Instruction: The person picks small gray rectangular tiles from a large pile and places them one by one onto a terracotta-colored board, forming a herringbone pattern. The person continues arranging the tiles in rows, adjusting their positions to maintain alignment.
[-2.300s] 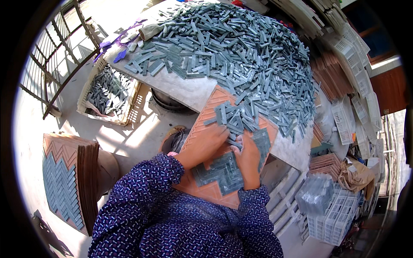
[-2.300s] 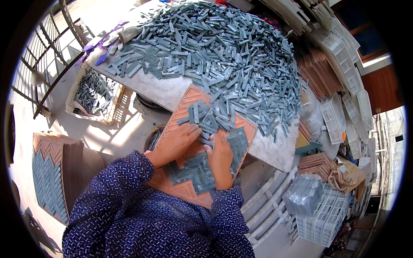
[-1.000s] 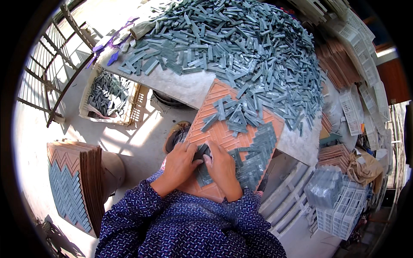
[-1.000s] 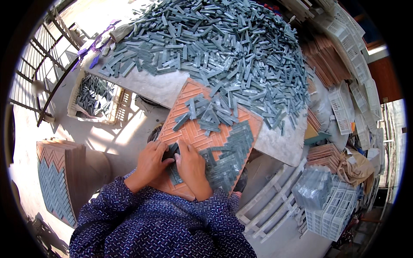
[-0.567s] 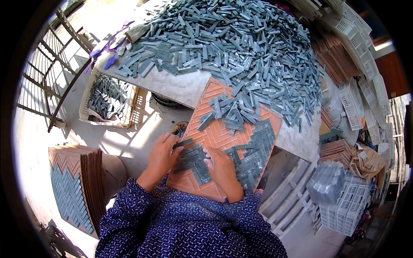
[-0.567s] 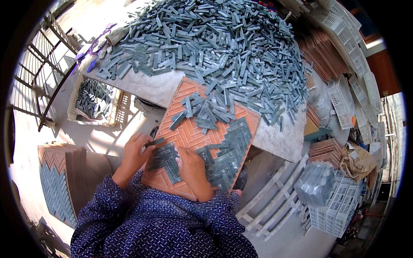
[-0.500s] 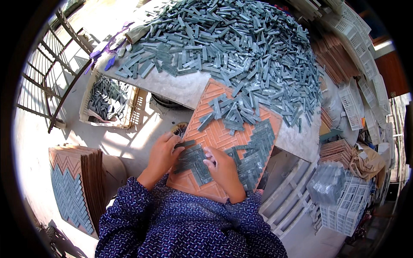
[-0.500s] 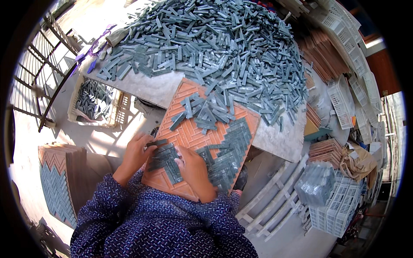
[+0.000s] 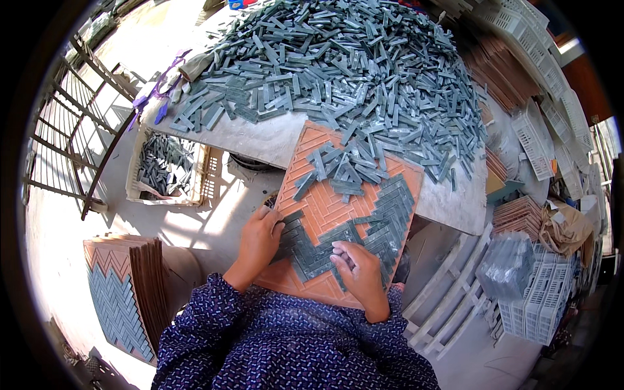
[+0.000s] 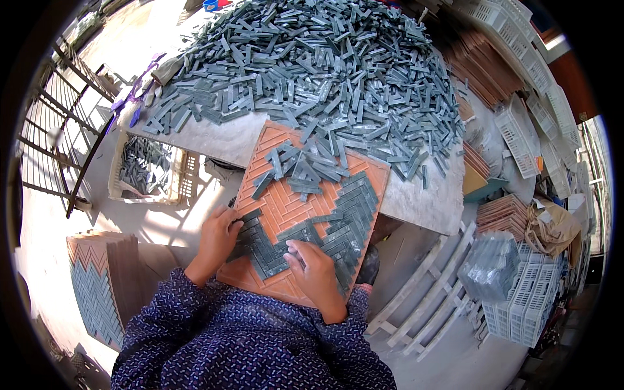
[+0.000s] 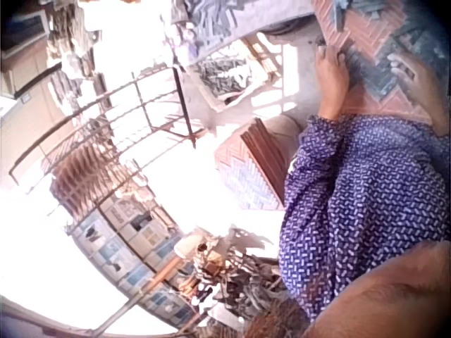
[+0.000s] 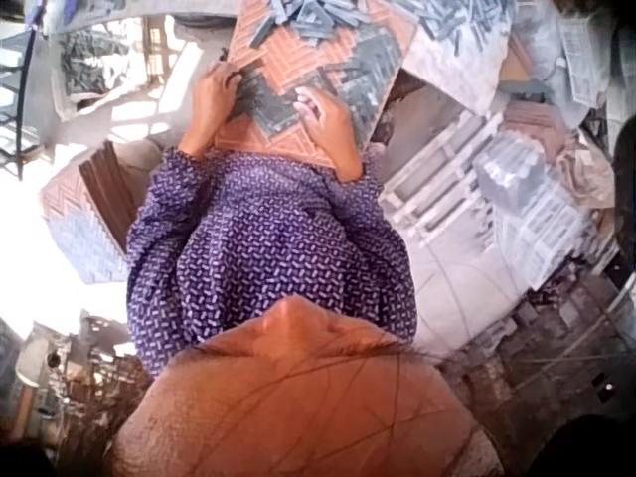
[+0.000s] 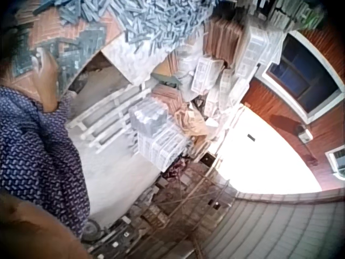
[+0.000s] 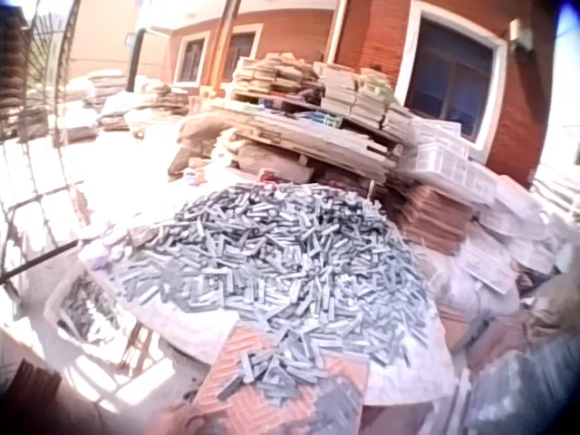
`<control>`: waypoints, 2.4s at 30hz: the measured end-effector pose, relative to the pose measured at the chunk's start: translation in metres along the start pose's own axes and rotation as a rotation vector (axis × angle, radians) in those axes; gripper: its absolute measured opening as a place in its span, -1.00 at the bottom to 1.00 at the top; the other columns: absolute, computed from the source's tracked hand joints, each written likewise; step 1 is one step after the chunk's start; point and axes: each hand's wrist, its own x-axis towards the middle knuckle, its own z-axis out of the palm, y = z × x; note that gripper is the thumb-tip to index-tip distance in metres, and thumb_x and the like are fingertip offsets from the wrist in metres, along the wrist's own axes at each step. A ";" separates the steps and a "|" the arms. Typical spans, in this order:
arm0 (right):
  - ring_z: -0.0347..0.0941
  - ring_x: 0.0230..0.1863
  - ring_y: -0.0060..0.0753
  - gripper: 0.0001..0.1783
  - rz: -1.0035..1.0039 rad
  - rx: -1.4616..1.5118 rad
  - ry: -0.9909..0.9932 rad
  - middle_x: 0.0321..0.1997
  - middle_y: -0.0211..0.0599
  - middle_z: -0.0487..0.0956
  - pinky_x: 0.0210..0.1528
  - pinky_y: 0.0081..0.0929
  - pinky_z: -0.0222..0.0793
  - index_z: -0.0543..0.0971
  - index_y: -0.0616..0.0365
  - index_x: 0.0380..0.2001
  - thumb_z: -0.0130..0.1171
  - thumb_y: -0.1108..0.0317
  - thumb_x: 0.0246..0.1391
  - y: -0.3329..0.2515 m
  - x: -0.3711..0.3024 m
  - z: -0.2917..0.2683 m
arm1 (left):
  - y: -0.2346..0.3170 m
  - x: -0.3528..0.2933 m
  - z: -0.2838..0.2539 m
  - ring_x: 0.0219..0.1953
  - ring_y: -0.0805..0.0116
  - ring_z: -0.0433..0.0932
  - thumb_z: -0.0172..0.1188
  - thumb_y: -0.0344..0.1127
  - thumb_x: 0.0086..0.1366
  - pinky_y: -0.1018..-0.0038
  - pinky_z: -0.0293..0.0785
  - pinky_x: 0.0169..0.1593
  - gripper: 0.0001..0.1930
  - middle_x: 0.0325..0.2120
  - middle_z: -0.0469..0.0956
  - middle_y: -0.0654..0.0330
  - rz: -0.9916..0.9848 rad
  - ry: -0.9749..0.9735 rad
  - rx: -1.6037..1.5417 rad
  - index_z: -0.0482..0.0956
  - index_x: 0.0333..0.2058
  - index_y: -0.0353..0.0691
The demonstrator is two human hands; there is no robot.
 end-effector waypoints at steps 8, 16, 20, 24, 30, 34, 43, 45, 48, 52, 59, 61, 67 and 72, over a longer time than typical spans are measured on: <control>0.56 -0.40 -0.44 -0.72 -0.012 0.051 0.038 -0.31 -0.14 0.61 -0.42 -0.58 0.45 0.57 0.29 -0.20 0.28 0.56 -0.05 0.001 -0.004 -0.009 | 0.018 0.039 0.007 -0.36 0.03 0.49 0.29 -0.46 0.02 0.25 0.42 -0.30 -0.77 -0.44 0.45 0.03 0.132 0.038 0.023 0.48 -0.32 -0.31; 0.59 -0.35 -0.42 -0.73 -0.038 0.063 0.085 -0.32 -0.13 0.61 -0.40 -0.57 0.48 0.57 0.28 -0.20 0.27 0.58 -0.05 0.004 -0.007 -0.020 | 0.009 0.065 0.016 -0.37 0.08 0.50 0.34 -0.42 0.00 0.32 0.43 -0.32 -0.71 -0.46 0.46 0.06 0.158 0.029 0.089 0.48 -0.30 -0.32; 0.59 -0.36 -0.41 -0.72 -0.038 0.064 0.103 -0.33 -0.13 0.61 -0.41 -0.57 0.48 0.57 0.28 -0.20 0.27 0.58 -0.05 0.014 -0.009 -0.023 | 0.001 0.049 -0.004 -0.32 0.08 0.54 0.33 -0.41 0.00 0.32 0.46 -0.27 -0.74 -0.42 0.51 0.06 0.166 -0.069 0.089 0.55 -0.30 -0.32; 0.59 -0.36 -0.40 -0.72 -0.050 0.073 0.076 -0.34 -0.13 0.61 -0.41 -0.56 0.48 0.56 0.29 -0.19 0.26 0.59 -0.05 0.014 -0.007 -0.023 | -0.001 0.030 -0.010 -0.37 0.06 0.53 0.27 -0.47 0.05 0.32 0.45 -0.30 -0.82 -0.45 0.51 0.05 0.068 -0.107 0.038 0.59 -0.32 -0.31; 0.59 -0.36 -0.39 -0.73 -0.050 0.089 0.071 -0.34 -0.13 0.61 -0.41 -0.55 0.48 0.55 0.30 -0.20 0.26 0.59 -0.05 0.012 -0.007 -0.021 | -0.007 0.027 -0.002 -0.39 0.04 0.52 0.20 -0.52 0.09 0.28 0.45 -0.30 -0.89 -0.47 0.50 0.05 0.146 -0.009 0.044 0.60 -0.36 -0.30; 0.59 -0.37 -0.36 -0.75 -0.045 0.069 0.049 -0.34 -0.09 0.60 -0.40 -0.51 0.47 0.56 0.30 -0.21 0.25 0.57 -0.03 0.007 -0.003 -0.020 | -0.010 0.030 0.008 -0.38 0.03 0.51 0.18 -0.51 0.10 0.26 0.44 -0.30 -0.90 -0.47 0.51 0.05 0.194 0.035 0.057 0.59 -0.37 -0.29; 0.49 -0.20 0.00 -0.73 -0.258 -0.392 0.236 -0.22 -0.07 0.55 -0.17 -0.26 0.42 0.54 0.27 -0.23 0.22 0.55 -0.08 0.029 0.089 -0.002 | -0.005 0.023 0.007 -0.31 0.06 0.52 0.22 -0.51 0.07 0.30 0.45 -0.24 -0.88 -0.42 0.52 0.08 0.196 0.063 -0.008 0.58 -0.35 -0.29; 0.46 -0.19 0.04 -0.74 -0.231 -0.518 0.216 -0.24 -0.08 0.53 -0.15 -0.21 0.39 0.54 0.26 -0.24 0.21 0.54 -0.09 0.033 0.100 -0.001 | -0.005 0.020 0.009 -0.29 0.05 0.51 0.22 -0.52 0.06 0.29 0.44 -0.21 -0.86 -0.41 0.51 0.08 0.176 0.082 -0.020 0.57 -0.35 -0.29; 0.46 -0.26 0.03 -0.76 -0.204 -0.583 0.100 -0.31 -0.07 0.51 -0.20 -0.18 0.37 0.54 0.25 -0.25 0.19 0.51 -0.07 0.039 0.107 -0.006 | -0.010 0.024 0.016 -0.28 0.03 0.49 0.22 -0.52 0.04 0.27 0.44 -0.19 -0.86 -0.40 0.51 0.07 0.201 0.077 -0.041 0.56 -0.35 -0.29; 0.43 -0.25 0.06 -0.77 -0.115 -0.535 0.018 -0.31 -0.06 0.48 -0.24 -0.13 0.37 0.48 0.22 -0.26 0.18 0.48 -0.06 0.025 0.095 -0.004 | -0.017 0.027 0.014 -0.27 0.02 0.48 0.21 -0.53 0.05 0.25 0.42 -0.19 -0.86 -0.40 0.50 0.07 0.217 0.033 -0.063 0.56 -0.35 -0.29; 0.49 -0.31 0.03 -0.80 -0.014 -0.373 -0.070 -0.33 -0.04 0.51 -0.30 -0.23 0.41 0.51 0.25 -0.30 0.22 0.50 -0.06 -0.006 0.039 0.044 | -0.023 0.004 0.005 -0.26 0.08 0.48 0.19 -0.51 0.07 0.30 0.41 -0.18 -0.85 -0.39 0.49 0.10 0.146 0.194 -0.171 0.57 -0.32 -0.25; 0.50 -0.32 0.03 -0.78 -0.045 -0.332 -0.057 -0.33 -0.03 0.52 -0.30 -0.23 0.42 0.51 0.26 -0.28 0.23 0.49 -0.05 -0.006 0.035 0.052 | -0.026 -0.003 0.005 -0.25 0.06 0.47 0.20 -0.53 0.07 0.30 0.41 -0.17 -0.81 -0.36 0.50 0.10 0.121 0.176 -0.192 0.58 -0.28 -0.25; 0.50 -0.30 0.06 -0.76 -0.082 -0.363 -0.006 -0.30 -0.01 0.52 -0.25 -0.25 0.42 0.53 0.25 -0.25 0.24 0.51 -0.06 -0.001 0.034 0.054 | -0.026 -0.010 0.008 -0.23 0.07 0.49 0.20 -0.53 0.08 0.32 0.43 -0.15 -0.81 -0.33 0.50 0.09 0.017 0.144 -0.343 0.58 -0.27 -0.28; 0.49 -0.26 0.07 -0.77 -0.151 -0.297 -0.070 -0.27 -0.05 0.53 -0.24 -0.26 0.42 0.53 0.24 -0.25 0.23 0.49 -0.04 0.011 0.041 0.052 | -0.028 -0.010 0.013 -0.20 0.07 0.50 0.20 -0.53 0.07 0.29 0.42 -0.12 -0.74 -0.29 0.51 0.08 0.073 0.184 -0.284 0.56 -0.21 -0.26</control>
